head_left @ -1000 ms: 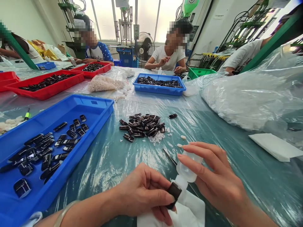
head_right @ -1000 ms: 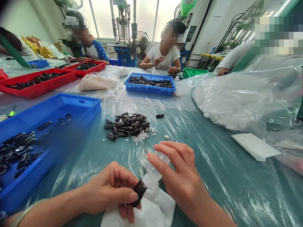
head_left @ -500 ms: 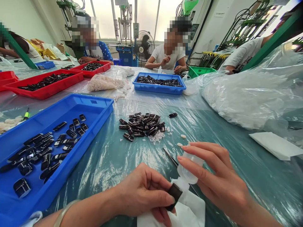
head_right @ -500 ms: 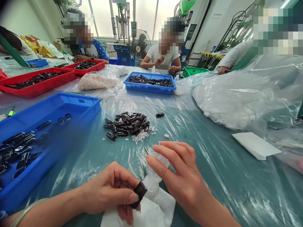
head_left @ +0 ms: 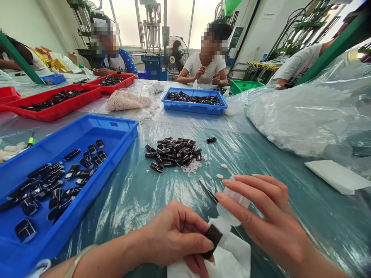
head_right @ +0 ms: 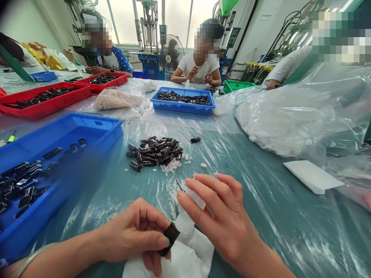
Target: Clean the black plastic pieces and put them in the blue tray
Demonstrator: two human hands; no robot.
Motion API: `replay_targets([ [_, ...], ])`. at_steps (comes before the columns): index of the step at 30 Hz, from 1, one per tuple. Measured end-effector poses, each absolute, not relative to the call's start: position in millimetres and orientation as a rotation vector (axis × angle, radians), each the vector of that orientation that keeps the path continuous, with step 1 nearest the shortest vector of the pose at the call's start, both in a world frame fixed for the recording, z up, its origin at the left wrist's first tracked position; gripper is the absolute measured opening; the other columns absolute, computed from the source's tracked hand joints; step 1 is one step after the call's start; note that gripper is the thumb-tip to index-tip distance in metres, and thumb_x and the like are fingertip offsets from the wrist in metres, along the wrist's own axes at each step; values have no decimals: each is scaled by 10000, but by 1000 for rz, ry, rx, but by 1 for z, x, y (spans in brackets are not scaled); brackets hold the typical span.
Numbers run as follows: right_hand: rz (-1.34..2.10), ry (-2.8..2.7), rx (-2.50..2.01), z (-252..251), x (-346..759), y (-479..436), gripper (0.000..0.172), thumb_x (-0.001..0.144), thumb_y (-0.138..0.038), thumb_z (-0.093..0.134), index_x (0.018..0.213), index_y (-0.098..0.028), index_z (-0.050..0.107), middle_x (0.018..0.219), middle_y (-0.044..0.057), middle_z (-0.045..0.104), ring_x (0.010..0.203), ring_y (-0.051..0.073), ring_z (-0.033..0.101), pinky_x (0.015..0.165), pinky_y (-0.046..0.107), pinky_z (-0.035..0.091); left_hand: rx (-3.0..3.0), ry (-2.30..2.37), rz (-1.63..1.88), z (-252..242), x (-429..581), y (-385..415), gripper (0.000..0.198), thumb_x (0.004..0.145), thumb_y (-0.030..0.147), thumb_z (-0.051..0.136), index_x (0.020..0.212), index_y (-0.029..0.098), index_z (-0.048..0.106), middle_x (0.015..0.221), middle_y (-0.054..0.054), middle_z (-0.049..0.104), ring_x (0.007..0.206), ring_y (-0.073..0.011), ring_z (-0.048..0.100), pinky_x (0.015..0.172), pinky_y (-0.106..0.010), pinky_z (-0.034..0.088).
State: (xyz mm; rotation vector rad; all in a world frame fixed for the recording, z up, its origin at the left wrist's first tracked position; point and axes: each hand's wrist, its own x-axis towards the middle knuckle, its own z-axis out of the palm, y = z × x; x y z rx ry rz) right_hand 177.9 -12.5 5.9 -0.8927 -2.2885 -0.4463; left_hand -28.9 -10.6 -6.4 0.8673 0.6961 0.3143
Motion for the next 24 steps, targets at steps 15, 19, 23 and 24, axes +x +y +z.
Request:
replay_targets([
  [15, -555, -2273, -887, 2, 178, -13, 307, 808, -1, 502, 985, -220, 621, 1031, 69, 630, 1006, 245, 538, 841, 467, 408, 855, 709, 297, -6, -28, -11, 266, 657, 335, 682, 732, 80, 679, 615, -34, 599, 492, -82, 593, 459, -136, 463],
  [19, -564, -2254, -892, 1, 176, -12, 290, 797, -6, 528, 975, -211, 629, 1039, 75, 629, 993, 251, 543, 840, 472, 408, 850, 703, 295, -6, -28, -11, 263, 654, 326, 681, 734, 76, 673, 621, -36, 603, 495, -83, 596, 457, -136, 461],
  [23, -568, -2239, -899, 0, 175, -12, 294, 802, -5, 519, 981, -210, 629, 1034, 74, 631, 986, 249, 543, 837, 470, 409, 845, 711, 290, -7, -28, -11, 232, 667, 304, 668, 724, 80, 670, 631, -31, 606, 498, -78, 595, 467, -137, 463],
  [24, -570, -2235, -900, 0, 175, -12, 299, 807, -3, 509, 985, -212, 627, 1031, 73, 633, 983, 247, 543, 833, 468, 411, 849, 709, 289, -7, -28, -11, 223, 671, 297, 664, 721, 80, 668, 633, -31, 606, 498, -76, 594, 466, -135, 462],
])
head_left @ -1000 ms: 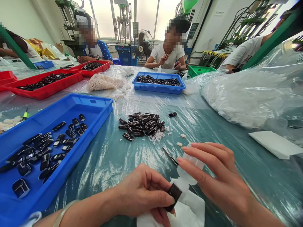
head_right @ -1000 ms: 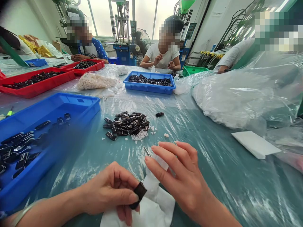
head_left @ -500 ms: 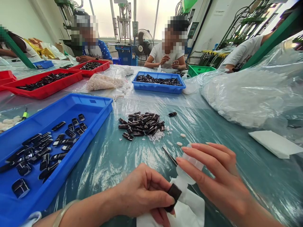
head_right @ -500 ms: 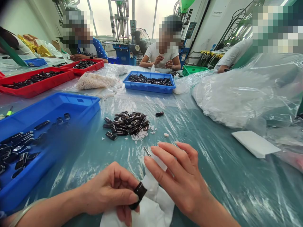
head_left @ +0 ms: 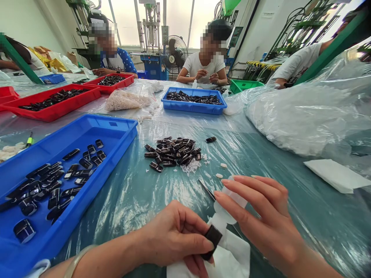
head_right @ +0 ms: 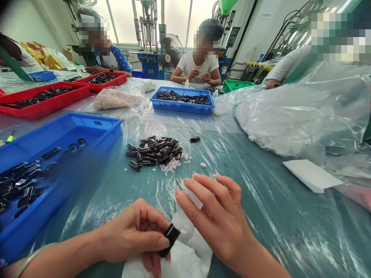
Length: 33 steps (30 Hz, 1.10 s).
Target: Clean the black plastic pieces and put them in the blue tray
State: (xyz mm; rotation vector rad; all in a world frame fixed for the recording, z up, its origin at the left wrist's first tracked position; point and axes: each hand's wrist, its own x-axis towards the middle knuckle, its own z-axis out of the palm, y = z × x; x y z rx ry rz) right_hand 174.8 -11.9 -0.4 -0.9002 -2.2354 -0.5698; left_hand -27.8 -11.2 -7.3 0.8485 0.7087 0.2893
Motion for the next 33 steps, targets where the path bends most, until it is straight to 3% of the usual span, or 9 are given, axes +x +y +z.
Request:
replay_targets([
  [33, -329, -2215, -906, 4, 176, -10, 270, 834, -33, 481, 959, -219, 632, 998, 76, 630, 993, 253, 542, 799, 446, 449, 842, 673, 304, -9, -29, -10, 214, 688, 293, 667, 754, 91, 690, 661, -36, 619, 513, -85, 605, 472, -140, 458],
])
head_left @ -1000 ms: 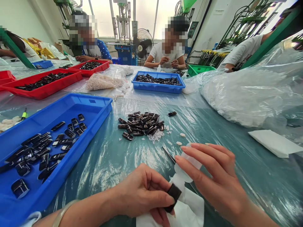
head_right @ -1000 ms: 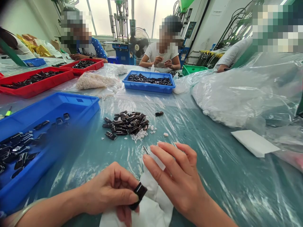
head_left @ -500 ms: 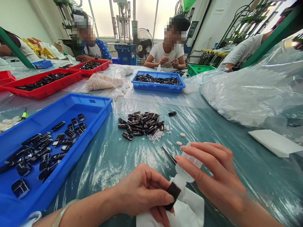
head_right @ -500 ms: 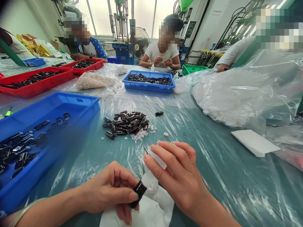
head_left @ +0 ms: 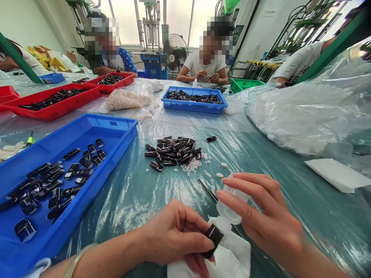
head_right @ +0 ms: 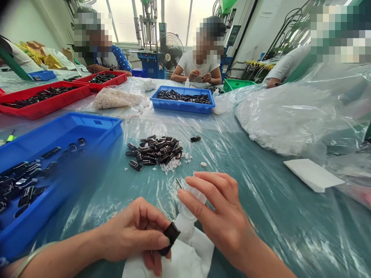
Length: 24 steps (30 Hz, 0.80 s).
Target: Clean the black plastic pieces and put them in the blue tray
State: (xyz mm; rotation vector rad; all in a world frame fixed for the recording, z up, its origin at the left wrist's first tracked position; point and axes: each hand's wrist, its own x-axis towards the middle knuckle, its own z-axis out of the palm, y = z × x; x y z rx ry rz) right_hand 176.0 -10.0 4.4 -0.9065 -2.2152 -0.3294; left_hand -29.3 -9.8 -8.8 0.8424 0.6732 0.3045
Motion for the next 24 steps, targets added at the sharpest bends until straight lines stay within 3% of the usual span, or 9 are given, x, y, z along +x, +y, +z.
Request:
replay_targets([
  [24, -345, -2198, -918, 0, 171, -9, 313, 790, 50, 474, 949, -175, 621, 985, 112, 621, 979, 272, 540, 750, 462, 447, 824, 679, 286, -7, -28, -11, 213, 684, 295, 672, 730, 88, 685, 633, -25, 602, 503, -66, 597, 467, -118, 461],
])
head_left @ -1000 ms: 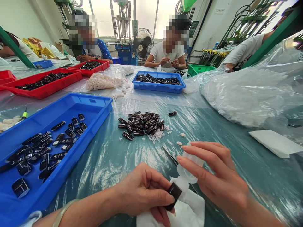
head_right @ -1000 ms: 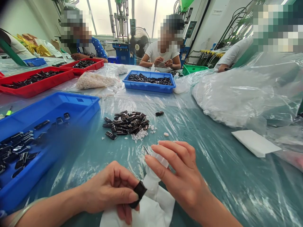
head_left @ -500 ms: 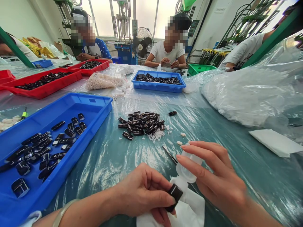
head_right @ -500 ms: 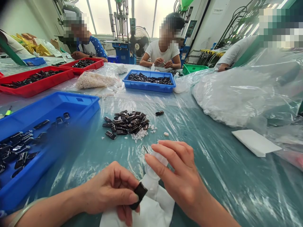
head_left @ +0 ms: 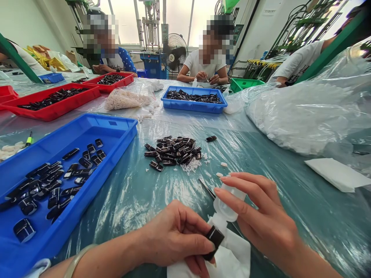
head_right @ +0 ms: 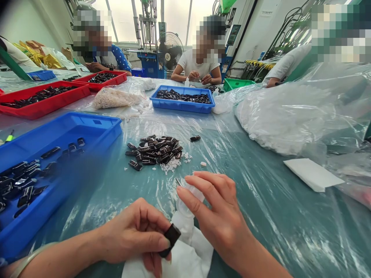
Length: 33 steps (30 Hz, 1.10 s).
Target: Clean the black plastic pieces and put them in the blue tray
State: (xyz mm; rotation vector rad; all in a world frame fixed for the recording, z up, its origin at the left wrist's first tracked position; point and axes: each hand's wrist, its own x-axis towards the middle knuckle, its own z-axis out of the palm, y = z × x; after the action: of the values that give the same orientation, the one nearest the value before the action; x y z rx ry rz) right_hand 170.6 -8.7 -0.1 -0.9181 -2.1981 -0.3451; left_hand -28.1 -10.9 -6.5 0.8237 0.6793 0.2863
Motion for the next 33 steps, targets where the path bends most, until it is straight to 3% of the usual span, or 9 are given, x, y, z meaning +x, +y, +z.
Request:
replay_targets([
  [7, -296, -2191, -992, -3, 175, -1, 427, 730, 93, 437, 1009, -195, 585, 987, 110, 600, 990, 266, 531, 770, 452, 446, 852, 689, 340, -7, -28, -11, 189, 667, 256, 677, 735, 81, 696, 595, -22, 604, 495, -72, 593, 466, -126, 465],
  [14, 52, -1883, -1365, -14, 188, 11, 267, 769, -217, 578, 1035, -223, 598, 1003, 68, 643, 905, 237, 607, 761, 368, 481, 831, 705, 392, -4, -28, -10, 178, 644, 239, 700, 734, 85, 706, 592, -26, 613, 514, -83, 598, 479, -136, 471],
  [19, 189, -1621, -1636, -22, 204, 28, 259, 724, -400, 610, 859, -178, 613, 807, 70, 691, 720, 249, 645, 635, 356, 494, 844, 694, 433, -3, -28, -8, 201, 646, 229, 702, 783, 82, 705, 667, -50, 642, 538, -97, 620, 497, -151, 486],
  [29, 356, -1491, -1785, -41, 223, 48, 268, 652, -413, 634, 760, -175, 572, 691, 60, 672, 608, 233, 639, 554, 349, 504, 879, 819, 537, -1, -27, -5, 202, 643, 255, 696, 743, 79, 695, 678, -67, 653, 574, -130, 638, 502, -171, 478],
  [31, 321, -1481, -1783, -42, 221, 48, 354, 642, -430, 648, 864, -162, 584, 776, 81, 672, 651, 247, 638, 566, 367, 509, 872, 861, 572, -1, -27, -4, 211, 616, 251, 713, 741, 82, 695, 686, -70, 656, 595, -137, 637, 514, -181, 477],
  [33, 221, -1439, -1768, -40, 218, 44, 581, 632, -462, 663, 1093, -139, 516, 995, 145, 631, 810, 293, 625, 608, 396, 511, 862, 896, 598, -1, -27, -4, 218, 596, 241, 725, 748, 87, 695, 684, -70, 657, 627, -147, 636, 536, -192, 476],
])
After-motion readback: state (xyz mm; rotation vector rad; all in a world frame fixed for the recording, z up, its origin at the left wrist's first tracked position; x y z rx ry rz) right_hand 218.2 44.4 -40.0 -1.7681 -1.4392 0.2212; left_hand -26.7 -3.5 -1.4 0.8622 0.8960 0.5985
